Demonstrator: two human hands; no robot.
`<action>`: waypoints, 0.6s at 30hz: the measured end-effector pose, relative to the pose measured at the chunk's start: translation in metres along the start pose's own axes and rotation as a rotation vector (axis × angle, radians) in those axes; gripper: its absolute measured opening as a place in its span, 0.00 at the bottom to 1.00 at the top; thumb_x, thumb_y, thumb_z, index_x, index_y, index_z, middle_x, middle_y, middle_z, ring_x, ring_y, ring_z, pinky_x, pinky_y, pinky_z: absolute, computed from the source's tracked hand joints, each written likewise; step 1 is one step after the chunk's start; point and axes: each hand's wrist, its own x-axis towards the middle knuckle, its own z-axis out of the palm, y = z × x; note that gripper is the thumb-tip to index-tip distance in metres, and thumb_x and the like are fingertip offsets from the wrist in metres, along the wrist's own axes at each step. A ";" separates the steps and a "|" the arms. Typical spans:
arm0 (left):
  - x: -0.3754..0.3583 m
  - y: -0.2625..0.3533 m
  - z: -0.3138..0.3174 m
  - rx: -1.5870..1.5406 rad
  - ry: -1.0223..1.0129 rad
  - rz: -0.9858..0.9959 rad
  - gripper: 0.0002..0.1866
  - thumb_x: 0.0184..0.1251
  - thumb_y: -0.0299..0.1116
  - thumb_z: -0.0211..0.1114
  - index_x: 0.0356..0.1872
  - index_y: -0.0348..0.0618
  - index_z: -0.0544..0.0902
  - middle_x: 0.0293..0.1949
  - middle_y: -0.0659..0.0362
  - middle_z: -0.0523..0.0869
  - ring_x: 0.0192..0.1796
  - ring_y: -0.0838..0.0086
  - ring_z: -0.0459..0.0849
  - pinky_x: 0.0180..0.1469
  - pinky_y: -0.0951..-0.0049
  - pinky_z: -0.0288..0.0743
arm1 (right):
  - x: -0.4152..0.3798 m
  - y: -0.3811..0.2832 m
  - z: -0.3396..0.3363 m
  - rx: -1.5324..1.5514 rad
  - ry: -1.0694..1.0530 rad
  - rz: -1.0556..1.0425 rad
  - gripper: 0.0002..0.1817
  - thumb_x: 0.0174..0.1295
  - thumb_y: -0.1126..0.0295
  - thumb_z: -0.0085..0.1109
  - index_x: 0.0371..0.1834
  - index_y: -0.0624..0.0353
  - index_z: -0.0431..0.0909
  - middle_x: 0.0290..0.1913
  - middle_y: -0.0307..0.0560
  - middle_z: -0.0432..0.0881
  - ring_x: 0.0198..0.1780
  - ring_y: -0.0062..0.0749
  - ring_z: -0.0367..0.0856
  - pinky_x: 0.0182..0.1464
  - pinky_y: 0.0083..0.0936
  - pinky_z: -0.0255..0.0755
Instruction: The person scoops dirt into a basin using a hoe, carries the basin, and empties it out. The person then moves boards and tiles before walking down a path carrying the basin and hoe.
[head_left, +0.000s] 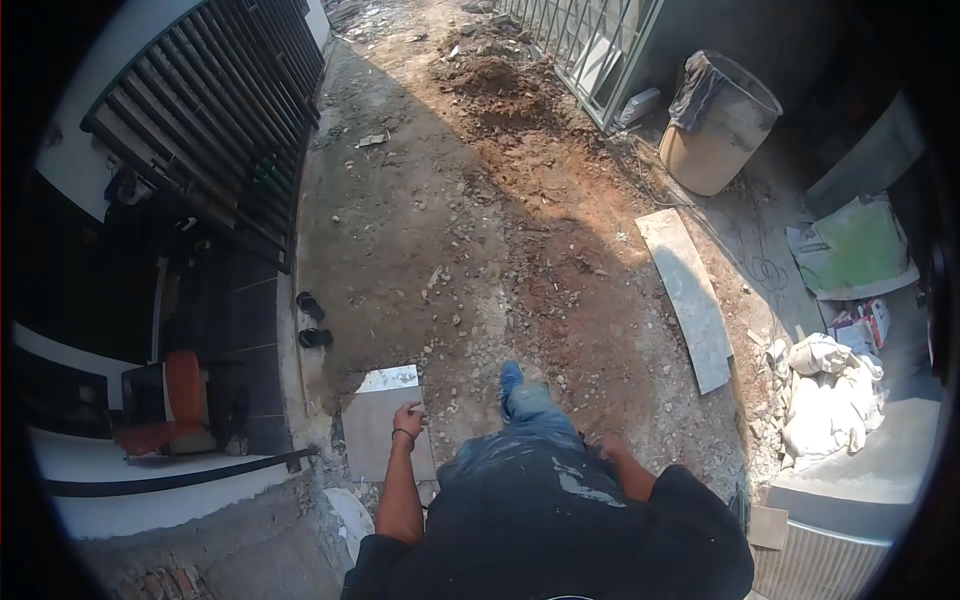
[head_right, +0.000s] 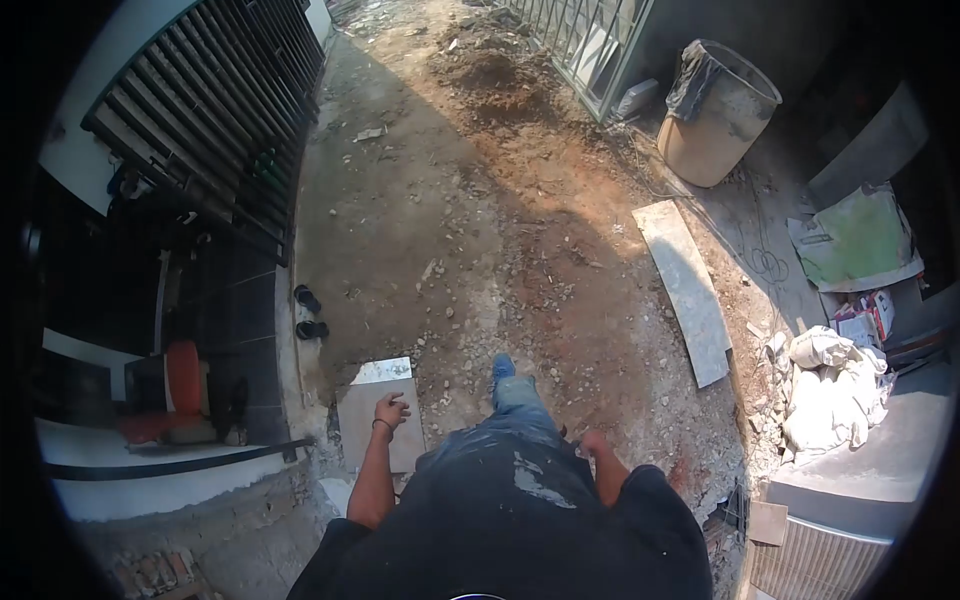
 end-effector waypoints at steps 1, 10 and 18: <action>0.011 0.007 -0.009 0.002 0.012 -0.033 0.18 0.54 0.25 0.54 0.49 0.42 0.74 0.31 0.53 0.82 0.27 0.72 0.82 0.25 0.76 0.73 | 0.043 -0.047 -0.054 0.152 -0.008 0.047 0.19 0.43 0.58 0.56 0.36 0.58 0.79 0.40 0.55 0.80 0.44 0.43 0.78 0.45 0.31 0.71; 0.180 0.056 -0.069 -0.393 0.336 -0.537 0.12 0.54 0.22 0.48 0.40 0.38 0.73 0.25 0.49 0.80 0.23 0.66 0.80 0.15 0.69 0.70 | 0.346 -0.430 -0.468 0.404 0.454 -0.596 0.15 0.54 0.62 0.52 0.38 0.61 0.78 0.36 0.52 0.81 0.40 0.40 0.79 0.43 0.30 0.70; 0.490 0.321 -0.150 0.075 0.065 -0.407 0.09 0.57 0.27 0.48 0.31 0.40 0.79 0.21 0.55 0.79 0.24 0.70 0.79 0.22 0.70 0.73 | 0.633 -0.493 -0.470 -0.160 -0.041 -0.032 0.19 0.46 0.56 0.56 0.35 0.59 0.80 0.31 0.52 0.81 0.33 0.41 0.79 0.37 0.32 0.71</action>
